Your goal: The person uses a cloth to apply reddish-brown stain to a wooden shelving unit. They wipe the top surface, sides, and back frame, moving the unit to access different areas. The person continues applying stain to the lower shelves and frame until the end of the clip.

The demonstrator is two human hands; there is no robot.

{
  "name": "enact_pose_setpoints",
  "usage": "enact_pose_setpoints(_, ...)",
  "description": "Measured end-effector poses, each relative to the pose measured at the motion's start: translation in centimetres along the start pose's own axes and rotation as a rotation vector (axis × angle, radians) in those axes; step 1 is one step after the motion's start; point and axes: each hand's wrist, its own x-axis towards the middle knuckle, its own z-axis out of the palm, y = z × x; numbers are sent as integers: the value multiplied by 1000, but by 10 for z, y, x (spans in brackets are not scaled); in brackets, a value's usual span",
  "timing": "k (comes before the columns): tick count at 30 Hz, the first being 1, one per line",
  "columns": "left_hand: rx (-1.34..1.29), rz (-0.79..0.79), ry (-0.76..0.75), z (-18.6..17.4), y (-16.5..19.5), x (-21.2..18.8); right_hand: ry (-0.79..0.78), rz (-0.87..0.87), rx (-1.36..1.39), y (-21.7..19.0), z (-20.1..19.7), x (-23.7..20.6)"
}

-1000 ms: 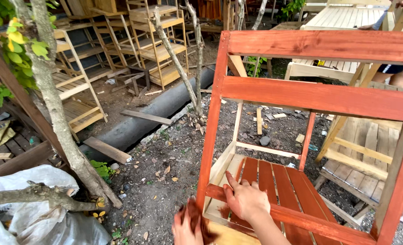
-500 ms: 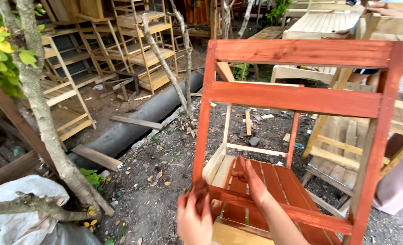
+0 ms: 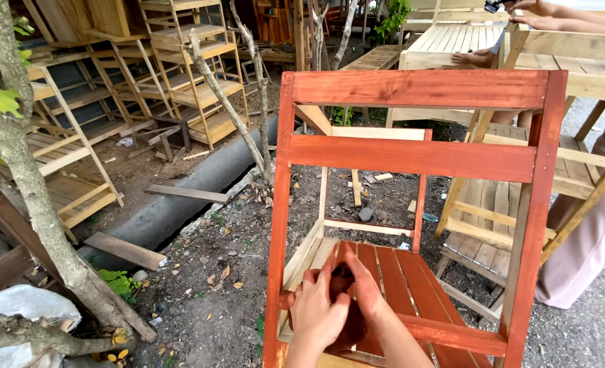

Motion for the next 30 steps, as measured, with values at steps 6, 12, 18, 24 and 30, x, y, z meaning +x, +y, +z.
enact_pose_setpoints(6,-195,47,-38,9,-47,22,-92,-566,-775,-12,8,-22)
enact_pose_setpoints(12,-553,295,4,6,-78,33,-337,-165,-888,-51,19,-46)
enact_pose_setpoints(18,-200,-54,549,-28,-76,41,-141,-339,-1070,-56,39,-74)
enact_pose_setpoints(24,-378,151,685,-53,-71,95,-99,-199,-1058,-63,44,-63)
enact_pose_setpoints(30,-564,50,450,-49,-88,135,-122,-132,-1202,-65,62,-49)
